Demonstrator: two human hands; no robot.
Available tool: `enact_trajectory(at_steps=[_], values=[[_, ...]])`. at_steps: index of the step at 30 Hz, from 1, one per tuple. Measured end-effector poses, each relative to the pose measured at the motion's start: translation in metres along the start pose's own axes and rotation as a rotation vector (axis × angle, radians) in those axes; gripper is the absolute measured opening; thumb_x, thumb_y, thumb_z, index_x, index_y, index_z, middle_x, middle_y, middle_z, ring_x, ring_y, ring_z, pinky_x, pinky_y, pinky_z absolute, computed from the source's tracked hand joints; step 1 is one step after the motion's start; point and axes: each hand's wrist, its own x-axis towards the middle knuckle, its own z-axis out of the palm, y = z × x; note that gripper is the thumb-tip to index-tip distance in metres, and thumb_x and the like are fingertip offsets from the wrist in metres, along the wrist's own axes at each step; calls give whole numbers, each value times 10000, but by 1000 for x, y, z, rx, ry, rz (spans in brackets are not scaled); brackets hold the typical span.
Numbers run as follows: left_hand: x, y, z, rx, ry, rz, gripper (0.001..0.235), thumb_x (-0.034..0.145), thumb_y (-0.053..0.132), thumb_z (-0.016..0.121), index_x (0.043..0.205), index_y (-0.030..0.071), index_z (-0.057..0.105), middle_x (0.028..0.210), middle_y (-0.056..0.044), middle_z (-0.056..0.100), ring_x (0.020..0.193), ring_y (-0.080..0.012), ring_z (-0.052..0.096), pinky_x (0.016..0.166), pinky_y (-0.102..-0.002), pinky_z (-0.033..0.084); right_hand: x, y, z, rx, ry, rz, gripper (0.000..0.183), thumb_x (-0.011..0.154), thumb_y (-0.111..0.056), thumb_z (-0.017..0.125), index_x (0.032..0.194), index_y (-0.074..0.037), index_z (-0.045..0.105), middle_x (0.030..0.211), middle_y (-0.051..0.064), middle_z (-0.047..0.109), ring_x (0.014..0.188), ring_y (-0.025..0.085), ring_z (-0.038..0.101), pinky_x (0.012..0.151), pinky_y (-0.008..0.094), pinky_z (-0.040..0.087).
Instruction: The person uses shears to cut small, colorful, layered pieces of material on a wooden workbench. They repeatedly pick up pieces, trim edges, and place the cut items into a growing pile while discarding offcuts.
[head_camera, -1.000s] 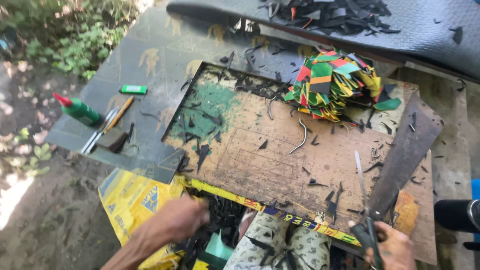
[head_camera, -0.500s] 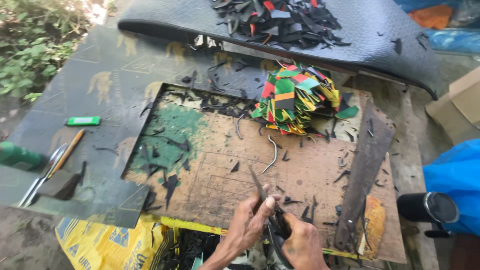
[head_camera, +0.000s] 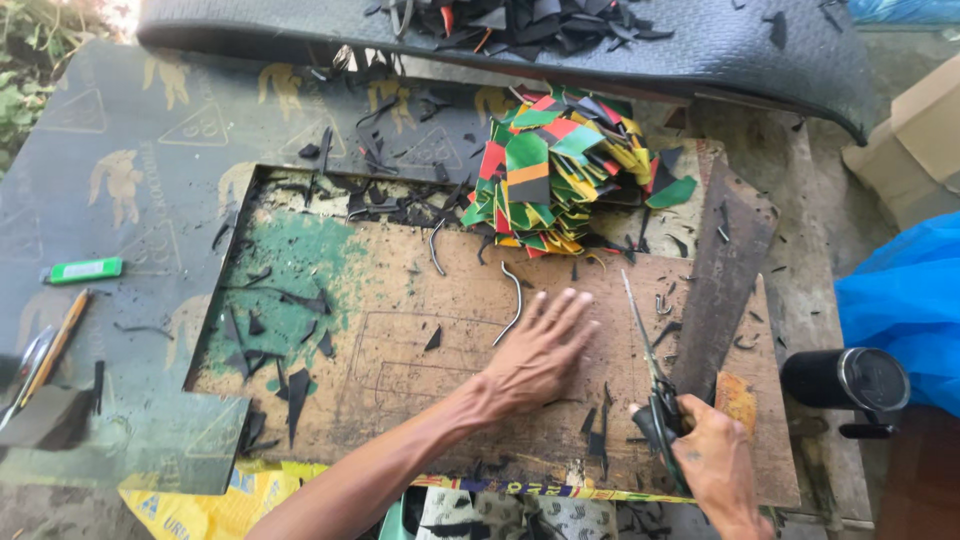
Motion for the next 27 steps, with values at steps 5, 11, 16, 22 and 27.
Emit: enact_trajectory(at_steps=[5,11,16,22,27], values=[[-39,-45,-54,102,-192,-418,623,905,427,603,1283,-52,476,1318,-273,470,1254,-408,453,1098,-593,308,-6,21,7,-22,-76,138,378,745,-3,732,1113,-90,742,723,138,778,664,211,763,623,370,584],[-116,-80,-110,421,-149,-711,396,878,205,627,1173,-59,630,1307,-328,574,1149,-412,567,958,-564,463,-6,89,1,-74,4,164,436,709,-28,807,1136,-111,770,783,116,759,702,208,747,648,364,585],[-114,-34,-82,-48,132,-528,89,856,32,642,861,-37,699,885,-209,700,789,-338,627,680,-461,519,5,114,22,22,96,2,642,522,-8,826,1153,-108,766,781,111,732,679,234,752,689,356,585],[-156,-138,-110,134,159,-853,244,976,32,615,737,36,662,685,-137,646,572,-180,594,461,-296,475,8,111,39,-114,-64,-53,412,755,-163,820,1163,-167,763,847,82,823,820,167,812,769,330,612],[-162,-248,-117,437,232,-933,282,819,141,759,1011,-43,667,810,-234,689,707,-390,684,599,-494,540,9,77,47,-130,-95,-72,482,713,-110,765,1190,-173,742,879,98,818,855,185,817,778,335,612]])
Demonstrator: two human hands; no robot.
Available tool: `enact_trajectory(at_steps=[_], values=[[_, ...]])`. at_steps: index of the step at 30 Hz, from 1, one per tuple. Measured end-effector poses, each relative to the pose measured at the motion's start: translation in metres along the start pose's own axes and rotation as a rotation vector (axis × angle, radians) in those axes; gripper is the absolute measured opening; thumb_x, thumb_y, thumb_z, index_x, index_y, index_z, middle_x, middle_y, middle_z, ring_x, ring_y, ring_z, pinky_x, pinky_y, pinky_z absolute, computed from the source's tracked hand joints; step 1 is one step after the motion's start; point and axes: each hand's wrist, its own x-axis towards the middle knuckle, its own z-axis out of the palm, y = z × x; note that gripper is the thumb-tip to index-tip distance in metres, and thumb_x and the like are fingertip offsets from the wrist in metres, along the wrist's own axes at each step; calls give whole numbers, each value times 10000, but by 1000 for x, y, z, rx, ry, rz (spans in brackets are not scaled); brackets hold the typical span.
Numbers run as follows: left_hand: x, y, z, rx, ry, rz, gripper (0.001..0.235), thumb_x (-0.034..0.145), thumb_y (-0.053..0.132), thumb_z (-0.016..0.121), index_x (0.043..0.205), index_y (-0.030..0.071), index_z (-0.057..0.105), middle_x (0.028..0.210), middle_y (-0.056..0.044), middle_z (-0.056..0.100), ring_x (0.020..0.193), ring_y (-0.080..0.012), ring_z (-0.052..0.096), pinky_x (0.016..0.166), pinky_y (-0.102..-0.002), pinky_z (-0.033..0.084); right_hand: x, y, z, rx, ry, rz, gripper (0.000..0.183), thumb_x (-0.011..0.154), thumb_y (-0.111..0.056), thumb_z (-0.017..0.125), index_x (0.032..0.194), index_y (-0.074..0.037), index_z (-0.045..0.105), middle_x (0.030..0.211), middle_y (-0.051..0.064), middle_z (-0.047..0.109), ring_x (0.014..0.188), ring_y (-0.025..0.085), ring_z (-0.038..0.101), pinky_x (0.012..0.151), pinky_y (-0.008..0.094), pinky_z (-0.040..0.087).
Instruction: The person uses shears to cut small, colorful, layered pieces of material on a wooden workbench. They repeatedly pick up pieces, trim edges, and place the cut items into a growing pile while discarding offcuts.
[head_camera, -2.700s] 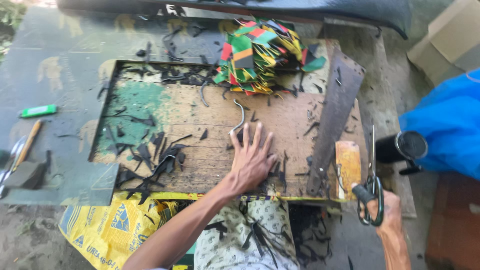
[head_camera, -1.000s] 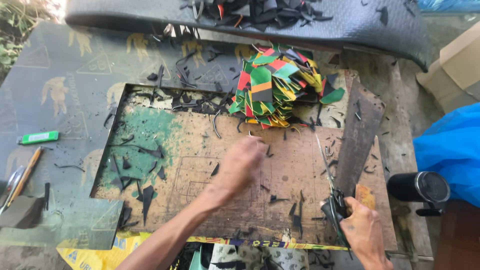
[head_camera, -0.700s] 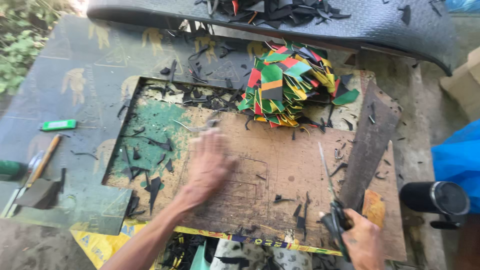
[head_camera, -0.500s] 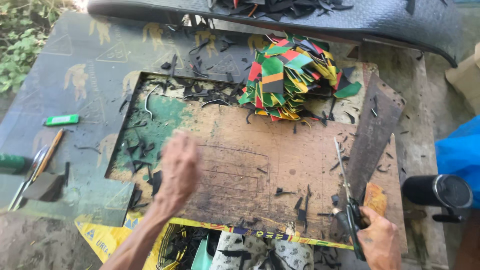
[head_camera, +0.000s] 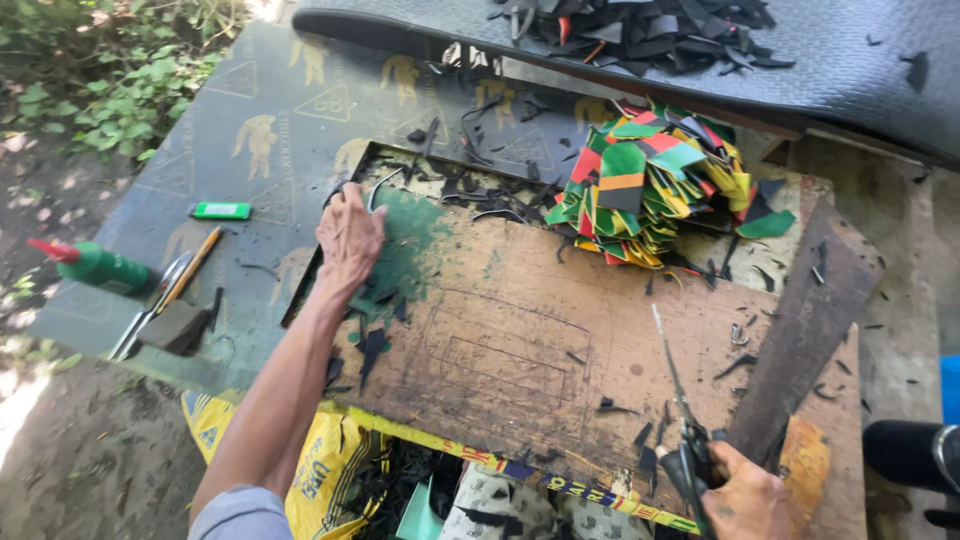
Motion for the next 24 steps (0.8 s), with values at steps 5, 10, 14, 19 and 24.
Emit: enact_trajectory(at_steps=[5,10,14,19,24], values=[[1,0,-30,-269,-206,-66,283,857,140,704,1109,12,697,815,-238,704,800,-421,703,757,-500,549,-16,-28,0,44,26,111,452,725,-142,807,1170,-138,729,863,151,792,863,262,802,779,372,594],[-38,36,-86,-49,-525,168,258,802,102,737,1038,1,759,1020,-235,715,882,-404,705,755,-479,563,-19,-44,-26,95,37,24,463,652,-11,686,1100,-117,735,850,150,786,877,303,788,752,395,595],[-39,120,-47,-480,-453,108,267,890,134,694,1122,10,742,1034,-178,736,885,-320,727,787,-414,573,-7,-62,-44,-88,19,59,409,687,-82,740,1090,-144,724,775,188,742,830,334,763,753,429,578],[14,230,42,-672,-341,187,653,962,389,679,1431,-37,521,1307,-273,605,1216,-399,576,1038,-450,471,-7,-75,-56,-135,81,-70,384,670,-55,695,1050,-102,716,754,238,695,799,405,711,724,481,550],[45,275,93,-506,-727,-184,1253,771,753,722,1578,-19,153,1522,-359,297,1429,-518,275,1155,-537,278,-11,-87,-60,-67,44,44,318,697,-76,700,1013,-101,727,728,242,695,769,407,723,729,478,560]])
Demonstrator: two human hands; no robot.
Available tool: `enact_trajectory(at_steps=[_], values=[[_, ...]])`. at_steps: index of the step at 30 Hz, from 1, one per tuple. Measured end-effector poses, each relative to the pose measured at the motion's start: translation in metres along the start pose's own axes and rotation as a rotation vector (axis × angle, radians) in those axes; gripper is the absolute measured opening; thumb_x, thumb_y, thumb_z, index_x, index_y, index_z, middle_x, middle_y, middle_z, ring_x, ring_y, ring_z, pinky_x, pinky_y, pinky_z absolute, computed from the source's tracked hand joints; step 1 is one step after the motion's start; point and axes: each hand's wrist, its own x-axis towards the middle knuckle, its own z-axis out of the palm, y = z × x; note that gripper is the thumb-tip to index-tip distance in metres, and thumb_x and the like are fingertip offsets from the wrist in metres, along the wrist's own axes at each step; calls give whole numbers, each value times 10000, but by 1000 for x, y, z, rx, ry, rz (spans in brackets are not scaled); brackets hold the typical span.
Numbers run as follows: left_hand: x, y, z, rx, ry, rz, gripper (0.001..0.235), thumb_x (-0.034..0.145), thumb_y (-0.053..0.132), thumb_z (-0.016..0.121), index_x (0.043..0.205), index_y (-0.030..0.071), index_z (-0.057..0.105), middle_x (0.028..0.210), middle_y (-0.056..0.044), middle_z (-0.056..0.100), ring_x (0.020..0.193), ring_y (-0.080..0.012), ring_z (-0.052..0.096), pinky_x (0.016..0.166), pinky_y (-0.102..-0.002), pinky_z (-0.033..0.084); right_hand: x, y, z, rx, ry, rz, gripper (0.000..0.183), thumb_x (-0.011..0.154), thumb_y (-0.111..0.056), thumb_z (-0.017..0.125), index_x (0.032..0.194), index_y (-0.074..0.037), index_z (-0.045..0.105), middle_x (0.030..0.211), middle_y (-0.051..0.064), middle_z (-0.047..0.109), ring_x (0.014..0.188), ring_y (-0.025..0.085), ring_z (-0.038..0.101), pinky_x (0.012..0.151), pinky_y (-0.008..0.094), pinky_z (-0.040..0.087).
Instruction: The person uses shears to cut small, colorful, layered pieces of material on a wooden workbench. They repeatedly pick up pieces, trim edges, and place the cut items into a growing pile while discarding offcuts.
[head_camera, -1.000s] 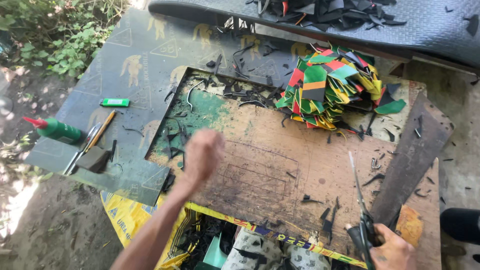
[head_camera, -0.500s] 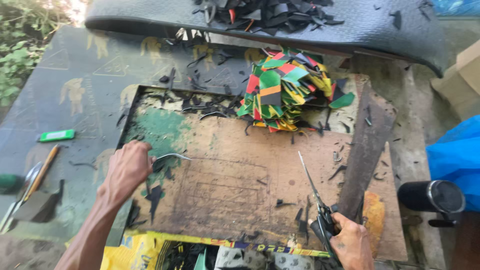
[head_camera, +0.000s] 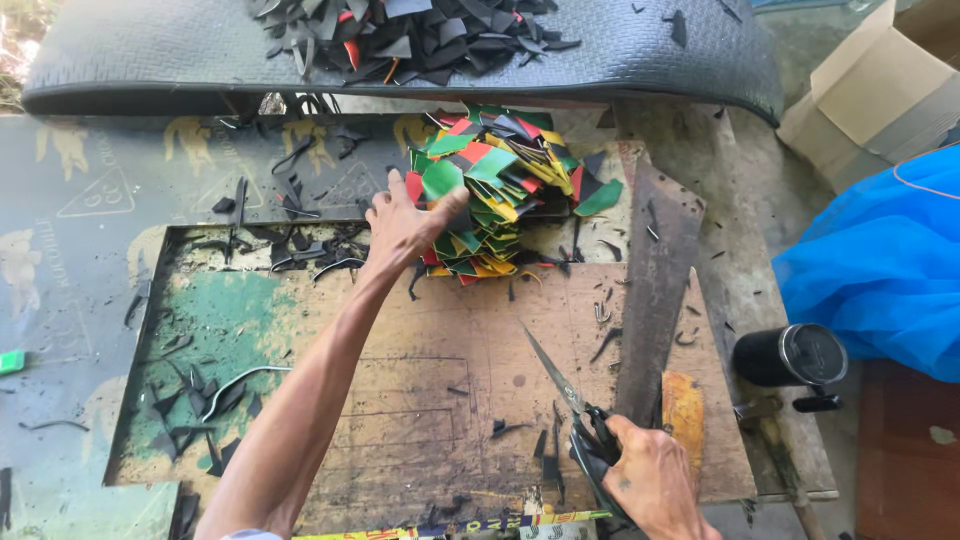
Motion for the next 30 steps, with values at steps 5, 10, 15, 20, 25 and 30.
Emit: enact_trajectory(at_steps=[5,10,15,20,25,30], values=[[1,9,23,-33,33,-108,1230,673,707,742,1571,32,242,1463,-331,396,1361,-501,405,1130,-553,361,-4,2,5,31,-73,8,286,714,-91,709,1000,-92,720,723,245,699,770,405,723,731,471,560],[8,19,66,-150,160,-64,1201,735,700,764,1545,-28,259,1461,-345,404,1359,-506,404,1129,-554,360,-9,20,17,91,-34,-82,333,674,-59,691,1007,-59,700,738,257,691,747,393,738,702,461,575],[-17,29,39,-10,250,88,1139,826,627,785,1515,-92,232,1429,-361,384,1288,-508,404,1053,-581,350,-18,34,26,75,0,77,306,713,-227,813,995,-121,762,734,215,736,781,363,748,715,439,571],[-41,95,43,-118,384,729,556,967,200,743,1409,-43,510,1372,-233,559,1302,-385,526,1133,-483,419,-8,68,9,343,30,183,422,686,-247,853,1090,-151,774,691,83,803,673,172,769,637,323,598],[-5,190,109,60,128,1032,387,959,174,705,1331,84,643,1392,-168,600,1341,-343,541,1140,-475,441,-14,108,7,371,143,126,513,609,-244,898,1098,-130,795,689,43,826,656,119,764,612,275,593],[48,201,111,745,-275,808,767,627,519,866,1271,159,655,1394,-223,487,1387,-478,308,1046,-789,211,-18,135,32,369,217,168,506,554,-269,924,1012,-96,796,698,42,806,610,105,788,613,269,588]])
